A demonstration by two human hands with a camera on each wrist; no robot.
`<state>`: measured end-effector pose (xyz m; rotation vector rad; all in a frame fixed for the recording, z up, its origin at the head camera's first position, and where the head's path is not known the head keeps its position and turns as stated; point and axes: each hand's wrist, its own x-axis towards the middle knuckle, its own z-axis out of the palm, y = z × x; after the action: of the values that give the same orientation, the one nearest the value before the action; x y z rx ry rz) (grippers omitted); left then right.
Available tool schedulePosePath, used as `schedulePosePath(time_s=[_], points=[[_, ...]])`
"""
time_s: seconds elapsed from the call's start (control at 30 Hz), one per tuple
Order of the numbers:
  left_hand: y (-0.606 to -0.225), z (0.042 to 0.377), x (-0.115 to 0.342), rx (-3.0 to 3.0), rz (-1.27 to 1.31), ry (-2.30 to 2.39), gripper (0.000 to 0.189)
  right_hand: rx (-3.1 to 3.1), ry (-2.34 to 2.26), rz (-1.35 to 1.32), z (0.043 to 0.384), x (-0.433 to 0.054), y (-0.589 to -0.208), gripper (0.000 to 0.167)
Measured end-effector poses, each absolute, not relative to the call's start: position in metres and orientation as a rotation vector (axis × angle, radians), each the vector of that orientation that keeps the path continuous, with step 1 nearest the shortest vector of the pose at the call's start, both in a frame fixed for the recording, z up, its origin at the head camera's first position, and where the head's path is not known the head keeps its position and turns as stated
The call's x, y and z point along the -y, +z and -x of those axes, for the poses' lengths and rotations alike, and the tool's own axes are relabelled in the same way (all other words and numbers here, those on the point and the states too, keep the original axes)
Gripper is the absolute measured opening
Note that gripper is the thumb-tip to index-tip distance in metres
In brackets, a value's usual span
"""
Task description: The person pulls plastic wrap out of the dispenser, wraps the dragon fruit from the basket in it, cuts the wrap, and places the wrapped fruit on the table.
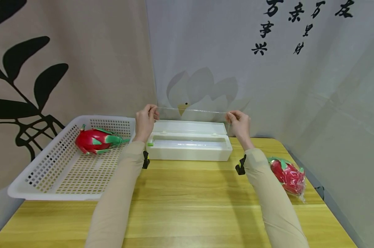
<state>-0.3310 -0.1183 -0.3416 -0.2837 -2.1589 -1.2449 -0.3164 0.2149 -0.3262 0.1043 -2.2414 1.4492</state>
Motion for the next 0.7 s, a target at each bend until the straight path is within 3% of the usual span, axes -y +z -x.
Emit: schedulePosePath(time_s=[0.3,0.7], points=[[-0.333,0.332,0.120,2.121,0.338,-1.264,0.030,2.235,1.505,-0.074,0.315,-0.215,-0.316,0.025],[-0.325,0.330,0.121,2.122,0.334,-1.233,0.032,2.228,1.417,-0.124,0.310,-0.216,-0.309,0.032]])
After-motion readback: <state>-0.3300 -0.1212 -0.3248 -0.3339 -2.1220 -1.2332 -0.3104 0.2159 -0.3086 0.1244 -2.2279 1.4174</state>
